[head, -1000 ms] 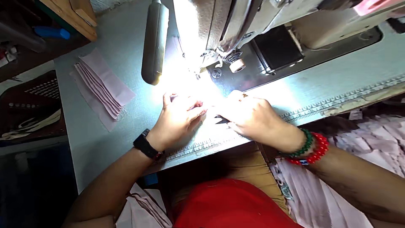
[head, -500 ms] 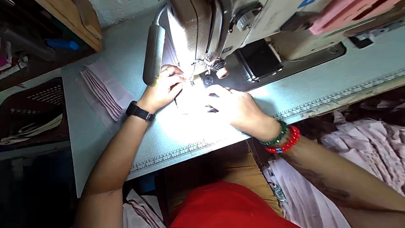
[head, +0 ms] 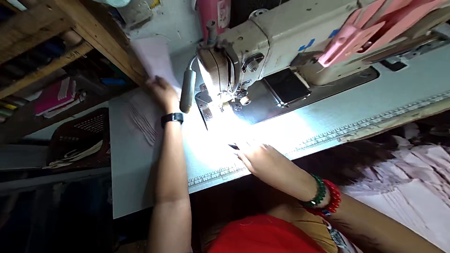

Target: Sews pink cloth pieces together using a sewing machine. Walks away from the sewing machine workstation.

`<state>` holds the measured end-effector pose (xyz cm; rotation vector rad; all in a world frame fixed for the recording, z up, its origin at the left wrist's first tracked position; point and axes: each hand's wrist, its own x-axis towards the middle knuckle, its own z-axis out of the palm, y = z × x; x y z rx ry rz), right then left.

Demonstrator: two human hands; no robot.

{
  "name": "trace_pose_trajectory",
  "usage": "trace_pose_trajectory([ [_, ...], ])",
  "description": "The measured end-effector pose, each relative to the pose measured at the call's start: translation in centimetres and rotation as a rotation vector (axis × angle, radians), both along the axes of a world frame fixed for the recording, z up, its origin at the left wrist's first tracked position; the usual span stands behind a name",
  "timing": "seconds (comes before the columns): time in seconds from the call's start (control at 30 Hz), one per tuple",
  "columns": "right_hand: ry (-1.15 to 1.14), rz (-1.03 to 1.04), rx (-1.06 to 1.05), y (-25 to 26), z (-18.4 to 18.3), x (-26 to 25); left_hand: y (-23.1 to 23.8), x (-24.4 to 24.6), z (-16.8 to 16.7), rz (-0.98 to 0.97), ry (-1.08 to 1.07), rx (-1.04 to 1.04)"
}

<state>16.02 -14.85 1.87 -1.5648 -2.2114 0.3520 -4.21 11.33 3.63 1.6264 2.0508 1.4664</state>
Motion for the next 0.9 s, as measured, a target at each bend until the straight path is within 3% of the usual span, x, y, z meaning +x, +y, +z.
trace_pose_trajectory([
  [0.1, -0.005, 0.014, 0.099, 3.1, 0.1, -3.0, -2.8, -4.3, 2.1, 0.141, -0.281, 0.162],
  [0.2, 0.152, -0.016, 0.049, 7.0, 1.5, -6.6, -5.9, -5.6, 2.4, 0.080, -0.404, 0.246],
  [0.33, 0.136, -0.029, -0.014, 9.6, 3.6, -10.4, -9.9, -6.2, 1.8, -0.009, -0.507, 0.285],
  [0.53, 0.214, -0.024, -0.027, 9.7, 2.3, -9.7, -10.5, -6.9, 0.3, -0.021, -0.606, 0.304],
  [0.6, 0.235, 0.007, -0.015, 8.7, 0.3, -8.4, -10.5, -7.2, 0.1, -0.056, -0.493, 0.193],
  [0.73, 0.210, 0.004, 0.002, 4.8, -1.7, -1.2, -11.3, -6.0, -0.2, -0.146, -0.005, 0.056],
  [0.83, 0.097, -0.249, -0.065, 7.9, 0.6, 0.8, -12.8, -2.9, 0.5, -0.369, 0.269, 0.070],
  [0.9, 0.069, -0.367, -0.174, 10.0, 1.6, 0.8, -13.3, 0.0, 0.7, -0.531, 0.358, -0.110],
])
